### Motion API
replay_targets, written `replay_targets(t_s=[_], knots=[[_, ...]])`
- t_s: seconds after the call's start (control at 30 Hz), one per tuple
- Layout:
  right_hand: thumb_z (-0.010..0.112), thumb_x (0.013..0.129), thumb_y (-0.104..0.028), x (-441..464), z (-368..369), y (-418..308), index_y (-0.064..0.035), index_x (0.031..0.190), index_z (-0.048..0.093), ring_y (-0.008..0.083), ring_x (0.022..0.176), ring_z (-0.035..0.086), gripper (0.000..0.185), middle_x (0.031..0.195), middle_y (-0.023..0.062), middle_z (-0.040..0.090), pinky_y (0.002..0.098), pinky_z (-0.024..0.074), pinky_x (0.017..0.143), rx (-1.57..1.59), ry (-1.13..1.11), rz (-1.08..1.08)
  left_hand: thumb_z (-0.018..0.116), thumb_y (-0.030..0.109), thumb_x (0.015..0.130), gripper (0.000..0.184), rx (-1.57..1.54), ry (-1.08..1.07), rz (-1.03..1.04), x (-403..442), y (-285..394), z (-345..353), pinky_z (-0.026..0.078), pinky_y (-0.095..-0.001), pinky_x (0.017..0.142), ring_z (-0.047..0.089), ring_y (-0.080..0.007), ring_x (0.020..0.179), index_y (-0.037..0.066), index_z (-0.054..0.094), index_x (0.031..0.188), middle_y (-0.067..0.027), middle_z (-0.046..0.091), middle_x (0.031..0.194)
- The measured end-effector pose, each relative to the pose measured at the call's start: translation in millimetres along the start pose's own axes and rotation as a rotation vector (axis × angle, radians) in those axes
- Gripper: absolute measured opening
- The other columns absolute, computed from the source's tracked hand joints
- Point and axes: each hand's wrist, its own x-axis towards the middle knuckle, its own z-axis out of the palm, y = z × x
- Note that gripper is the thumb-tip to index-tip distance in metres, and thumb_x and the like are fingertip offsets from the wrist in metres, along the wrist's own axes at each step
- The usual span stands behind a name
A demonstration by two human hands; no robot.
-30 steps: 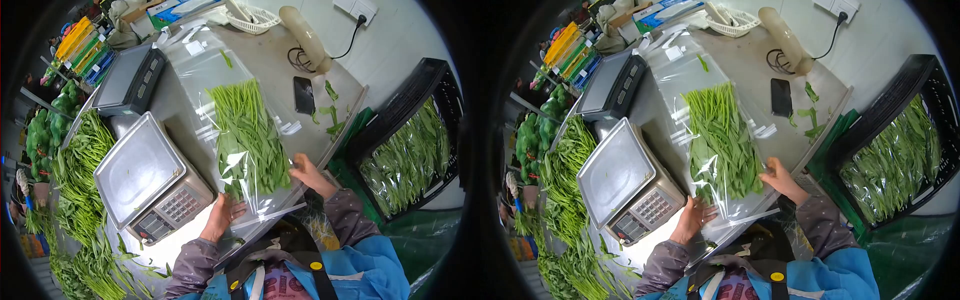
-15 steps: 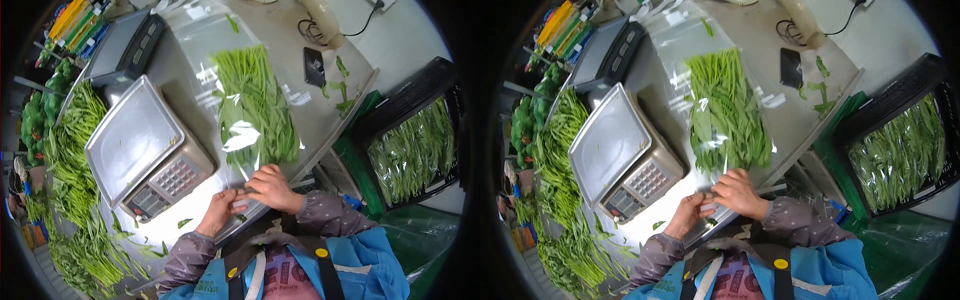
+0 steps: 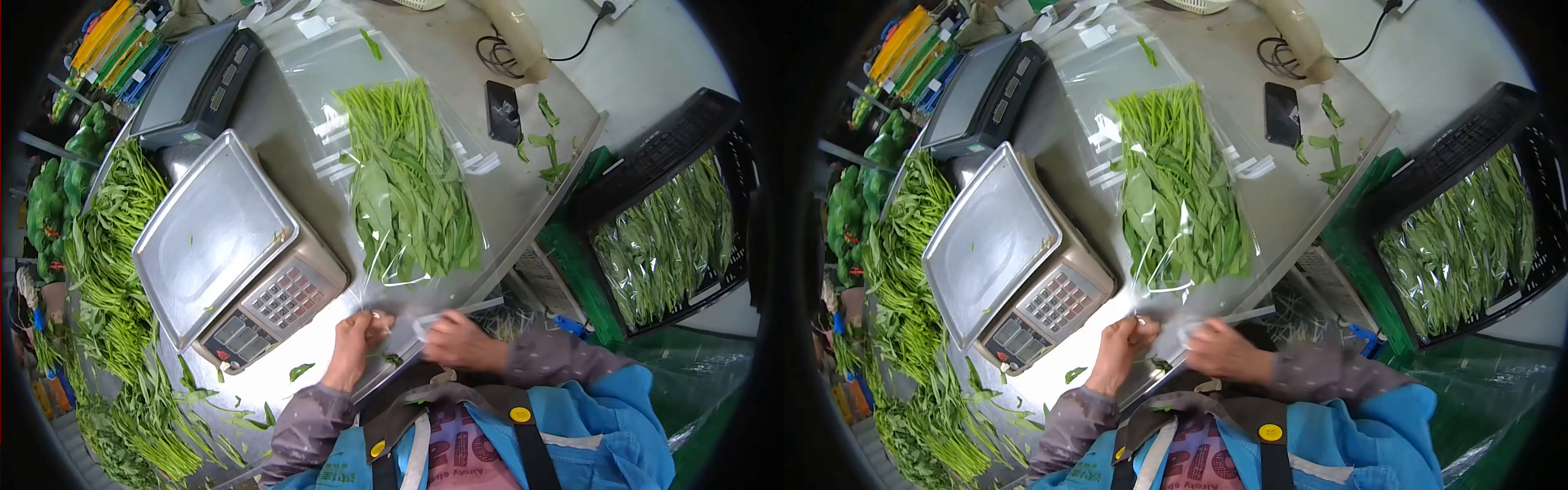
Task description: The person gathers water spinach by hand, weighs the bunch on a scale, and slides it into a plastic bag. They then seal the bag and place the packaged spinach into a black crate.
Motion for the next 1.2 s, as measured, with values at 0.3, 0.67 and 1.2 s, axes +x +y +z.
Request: replay_targets(t_s=[0.3,0.67,1.2], knots=[[0.056,0.072,-0.012,-153.8,-82.8,60.3,-0.0063,0.109,0.052,0.0320,0.074,0.055,0.038,0.084,0.0134,0.056,0.0388,0.0447,0.062,-0.033,-0.492,0.851,0.053,-0.002,0.076,0.050,0.966,0.099,0.625,-3.7,32.7,-16.4,0.046,-0.0326,0.082,0.054,-0.0269,0.099,0.003,0.041,0.125,-0.0162,0.055,0.108],[0.055,0.074,-0.011,-40.6,-46.5,148.5,-0.0069,0.085,0.052,0.0211,0.092,0.055,0.012,0.102,0.0056,0.057,0.0309,0.0435,0.077,-0.001,-0.192,0.023,0.047,0.014,0.081,0.034,1.548,-0.216,1.165,44.7,46.4,2.2,0.034,-0.0384,0.096,0.052,-0.0241,0.106,0.006,0.054,0.113,-0.0116,0.058,0.109],[0.057,0.081,-0.025,-13.8,-20.6,174.8,0.0017,0.071,0.050,0.0163,0.056,0.051,0.029,0.058,0.0077,0.049,0.0336,0.0410,0.056,0.428,0.212,1.114,0.049,0.015,0.084,0.018,0.674,0.285,0.427,72.4,32.2,18.5,0.044,-0.0358,0.059,0.057,-0.0239,0.061,-0.002,0.054,0.088,-0.0135,0.057,0.063]])
